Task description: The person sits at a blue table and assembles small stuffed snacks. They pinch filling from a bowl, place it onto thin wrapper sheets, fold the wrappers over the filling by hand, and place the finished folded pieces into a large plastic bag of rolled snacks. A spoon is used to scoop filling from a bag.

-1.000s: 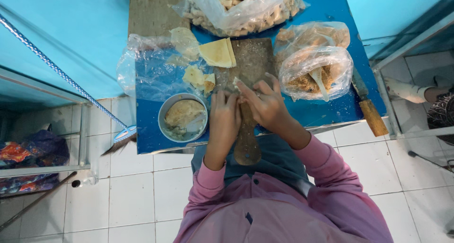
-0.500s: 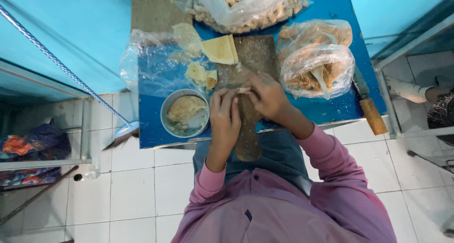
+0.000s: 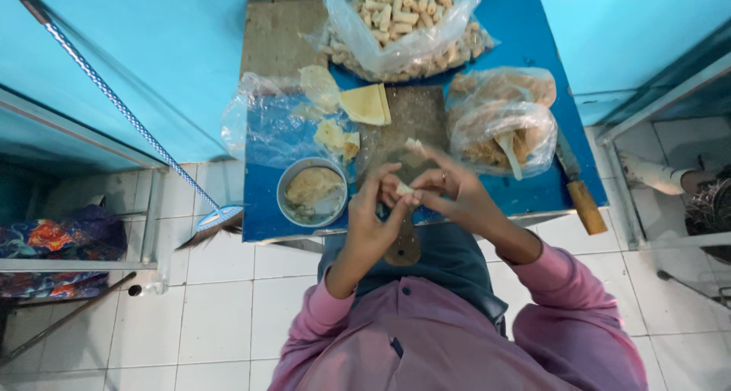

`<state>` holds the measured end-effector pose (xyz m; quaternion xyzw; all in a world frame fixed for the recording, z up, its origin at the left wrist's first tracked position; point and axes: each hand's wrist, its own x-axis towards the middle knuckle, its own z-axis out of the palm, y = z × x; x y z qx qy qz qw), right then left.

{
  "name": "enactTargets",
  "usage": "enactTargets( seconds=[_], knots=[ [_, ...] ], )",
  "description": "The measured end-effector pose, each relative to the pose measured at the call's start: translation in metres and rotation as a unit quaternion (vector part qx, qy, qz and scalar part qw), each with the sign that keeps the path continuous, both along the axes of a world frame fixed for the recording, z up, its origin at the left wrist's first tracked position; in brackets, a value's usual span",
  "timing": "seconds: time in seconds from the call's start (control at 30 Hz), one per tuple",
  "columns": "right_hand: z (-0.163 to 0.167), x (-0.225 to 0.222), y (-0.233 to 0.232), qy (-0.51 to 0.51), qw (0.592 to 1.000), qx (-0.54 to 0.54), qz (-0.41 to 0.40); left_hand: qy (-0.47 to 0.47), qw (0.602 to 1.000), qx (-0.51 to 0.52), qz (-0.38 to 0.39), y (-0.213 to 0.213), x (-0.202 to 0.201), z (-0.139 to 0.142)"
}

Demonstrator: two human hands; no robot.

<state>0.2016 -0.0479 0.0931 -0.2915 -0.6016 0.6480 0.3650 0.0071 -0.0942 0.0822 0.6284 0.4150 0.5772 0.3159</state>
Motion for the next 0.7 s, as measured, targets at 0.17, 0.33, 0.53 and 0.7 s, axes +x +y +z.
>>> enactTargets(
  seconds=[0.17, 0.33, 0.53, 0.7],
  knots=[
    [0.04, 0.015, 0.015, -0.194, 0.973, 0.092, 0.085, 0.109, 0.989, -0.021, -0.099, -0.004, -0.038, 0.052],
    [0.101, 0.047, 0.096, -0.232, 0.95, 0.209, 0.018, 0.248, 0.965, 0.054, -0.066, 0.03, -0.088, 0.103],
    [0.132, 0.032, 0.237, -0.254, 0.856, 0.431, -0.128, 0.28, 0.932, 0.199, 0.117, 0.197, -0.096, 0.103],
    [0.101, 0.019, 0.306, -0.432, 0.659, 0.541, -0.294, 0.347, 0.914, 0.101, 0.187, 0.325, -0.09, 0.075]
  ],
)
